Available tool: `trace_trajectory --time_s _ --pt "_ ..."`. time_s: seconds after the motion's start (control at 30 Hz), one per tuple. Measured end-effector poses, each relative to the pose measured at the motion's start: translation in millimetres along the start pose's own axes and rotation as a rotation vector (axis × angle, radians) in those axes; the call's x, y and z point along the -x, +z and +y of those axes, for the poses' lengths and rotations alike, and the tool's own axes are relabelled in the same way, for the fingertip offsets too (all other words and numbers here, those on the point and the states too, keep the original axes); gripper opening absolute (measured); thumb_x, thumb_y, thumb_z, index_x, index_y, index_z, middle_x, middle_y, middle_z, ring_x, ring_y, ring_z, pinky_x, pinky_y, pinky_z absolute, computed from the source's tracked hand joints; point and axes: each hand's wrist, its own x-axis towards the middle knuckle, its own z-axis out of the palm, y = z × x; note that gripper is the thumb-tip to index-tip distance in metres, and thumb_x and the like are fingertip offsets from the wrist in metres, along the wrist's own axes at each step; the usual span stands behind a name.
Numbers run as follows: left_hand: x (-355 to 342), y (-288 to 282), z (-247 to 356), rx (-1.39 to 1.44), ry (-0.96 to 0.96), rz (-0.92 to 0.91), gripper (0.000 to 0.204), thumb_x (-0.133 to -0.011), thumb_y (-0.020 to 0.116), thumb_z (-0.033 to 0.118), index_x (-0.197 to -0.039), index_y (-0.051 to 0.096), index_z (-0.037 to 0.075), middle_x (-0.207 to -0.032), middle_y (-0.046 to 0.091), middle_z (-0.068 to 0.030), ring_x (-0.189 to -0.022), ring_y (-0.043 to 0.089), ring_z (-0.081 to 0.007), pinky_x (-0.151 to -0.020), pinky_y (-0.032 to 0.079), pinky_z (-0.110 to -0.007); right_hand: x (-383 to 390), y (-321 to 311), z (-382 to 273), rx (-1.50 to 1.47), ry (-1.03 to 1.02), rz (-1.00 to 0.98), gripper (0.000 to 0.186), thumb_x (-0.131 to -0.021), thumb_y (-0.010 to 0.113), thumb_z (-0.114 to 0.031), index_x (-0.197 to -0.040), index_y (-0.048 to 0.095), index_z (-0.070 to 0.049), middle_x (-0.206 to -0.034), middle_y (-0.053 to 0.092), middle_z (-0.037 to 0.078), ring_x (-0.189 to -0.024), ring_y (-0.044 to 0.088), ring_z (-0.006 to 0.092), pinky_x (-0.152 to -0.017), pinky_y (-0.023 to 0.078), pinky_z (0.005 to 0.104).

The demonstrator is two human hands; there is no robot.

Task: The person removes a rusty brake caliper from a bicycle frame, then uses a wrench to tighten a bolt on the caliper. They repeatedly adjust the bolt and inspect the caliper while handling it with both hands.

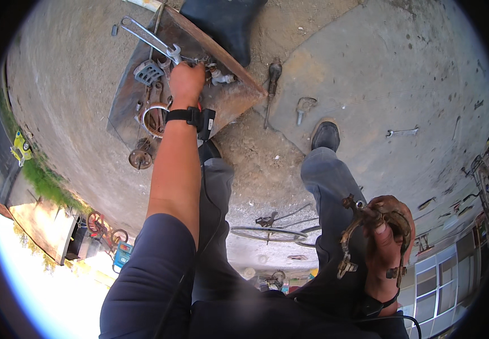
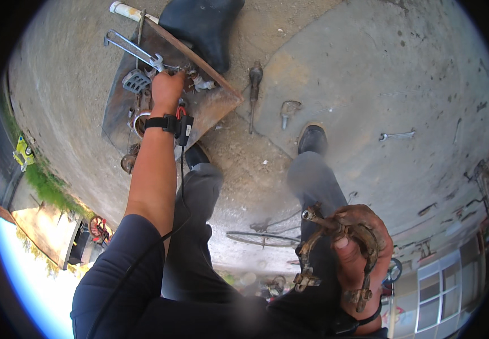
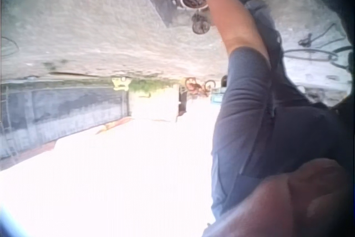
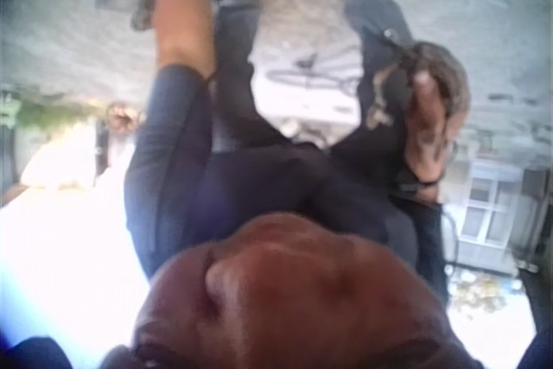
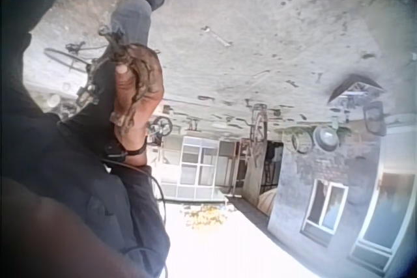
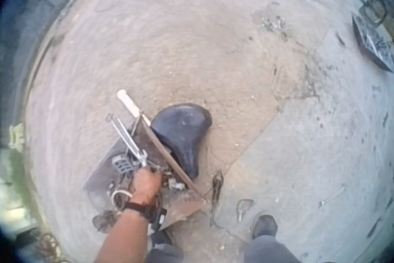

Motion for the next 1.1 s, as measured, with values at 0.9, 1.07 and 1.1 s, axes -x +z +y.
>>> trace_trajectory --time_s 0.9,1.07,1.1 --pt "51.7 -47.6 2.6 1.305 -0.158 -0.366 0.016 -0.091 0.068 0.016 -0.100 0.062 0.004 -0.083 0.065 -0.0021 -0.064 0.060 -0.0125 -0.054 0.043 -0.023 2.3 10.2 1.6 -0.118 0.098 -0.033 0.043 -0.081 0.082 -0.025 -0.109 0.063 0.002 -0.095 0.066 0.009 -0.084 0.062 0.0166 -0.074 0.049 0.0272" --pt "150.0 -127.2 10.4 1.652 -0.178 -0.623 0.013 -0.093 0.065 0.010 -0.104 0.059 0.006 -0.097 0.070 -0.0088 -0.079 0.068 -0.0170 -0.058 0.050 -0.024 21.9 43.1 1.0 -0.390 0.132 -0.116 0.035 -0.090 0.073 -0.023 -0.117 0.064 -0.004 -0.102 0.070 0.008 -0.082 0.063 0.0142 -0.065 0.048 0.0252" --pt "170.7 -143.3 11.2 1.681 -0.218 -0.656 0.012 -0.093 0.065 0.009 -0.103 0.059 0.007 -0.097 0.070 -0.0092 -0.080 0.068 -0.0169 -0.058 0.050 -0.024 30.3 49.1 -4.4 -0.403 0.141 -0.141 0.034 -0.090 0.072 -0.022 -0.117 0.064 -0.004 -0.102 0.070 0.008 -0.081 0.063 0.0136 -0.065 0.048 0.0252"
